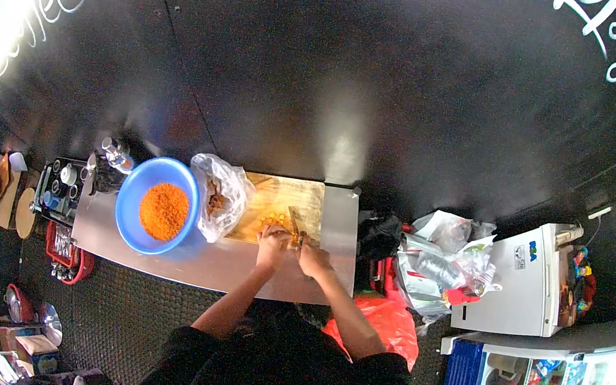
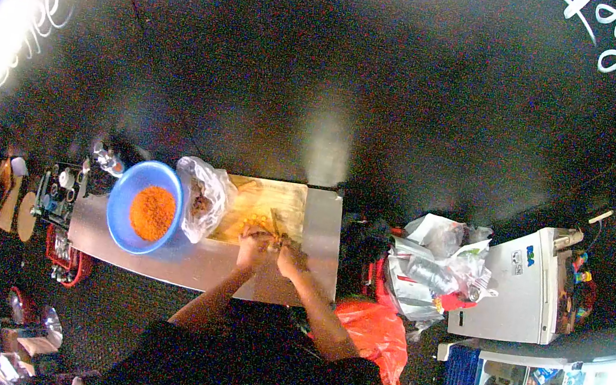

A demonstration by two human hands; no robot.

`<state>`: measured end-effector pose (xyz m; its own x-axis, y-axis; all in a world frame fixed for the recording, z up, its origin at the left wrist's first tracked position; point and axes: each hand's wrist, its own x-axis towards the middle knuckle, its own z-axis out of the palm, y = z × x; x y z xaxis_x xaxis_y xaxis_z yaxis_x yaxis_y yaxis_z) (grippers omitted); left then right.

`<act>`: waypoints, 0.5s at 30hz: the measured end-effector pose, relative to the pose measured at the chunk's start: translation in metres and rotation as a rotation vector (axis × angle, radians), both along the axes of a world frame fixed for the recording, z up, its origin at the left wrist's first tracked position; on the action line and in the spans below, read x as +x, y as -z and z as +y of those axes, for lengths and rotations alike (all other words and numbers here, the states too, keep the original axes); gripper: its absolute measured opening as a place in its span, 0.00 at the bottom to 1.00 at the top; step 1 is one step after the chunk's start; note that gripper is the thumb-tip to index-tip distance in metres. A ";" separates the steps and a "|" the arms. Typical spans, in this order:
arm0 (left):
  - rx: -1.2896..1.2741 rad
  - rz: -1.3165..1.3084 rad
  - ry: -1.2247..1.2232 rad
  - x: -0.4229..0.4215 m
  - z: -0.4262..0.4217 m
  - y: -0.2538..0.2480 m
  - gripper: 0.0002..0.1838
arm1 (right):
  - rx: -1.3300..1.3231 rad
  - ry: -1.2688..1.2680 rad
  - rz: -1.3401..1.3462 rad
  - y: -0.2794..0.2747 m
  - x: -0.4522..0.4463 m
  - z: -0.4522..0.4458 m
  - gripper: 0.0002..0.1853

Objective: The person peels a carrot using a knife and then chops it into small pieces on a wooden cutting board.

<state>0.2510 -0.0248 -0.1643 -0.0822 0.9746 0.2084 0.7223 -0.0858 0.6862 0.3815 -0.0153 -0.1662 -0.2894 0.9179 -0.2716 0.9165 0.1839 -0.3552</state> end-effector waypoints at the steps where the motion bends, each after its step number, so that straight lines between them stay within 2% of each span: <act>1: 0.001 0.002 -0.001 -0.002 0.001 0.008 0.06 | 0.005 -0.008 -0.008 0.000 0.000 0.000 0.24; 3: 0.098 -0.143 0.042 -0.010 0.004 0.018 0.05 | -0.059 -0.009 -0.003 -0.006 -0.001 0.003 0.23; 5: 0.092 -0.131 0.035 -0.014 0.005 0.022 0.05 | -0.124 -0.010 -0.001 -0.016 -0.003 0.002 0.23; 10: 0.176 -0.120 0.029 -0.015 0.006 0.033 0.05 | 0.171 0.039 0.011 0.000 -0.010 -0.009 0.22; 12: 0.074 -0.145 0.033 -0.015 0.007 0.034 0.05 | 0.134 0.060 0.007 0.000 -0.013 -0.015 0.22; 15: 0.126 -0.118 0.056 -0.016 0.006 0.031 0.06 | 0.003 0.074 -0.011 -0.016 -0.019 -0.018 0.21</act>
<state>0.2354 -0.0191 -0.1949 -0.0597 0.9452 0.3210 0.6288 -0.2142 0.7475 0.3628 -0.0334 -0.1505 -0.2175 0.9374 -0.2720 0.9314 0.1161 -0.3449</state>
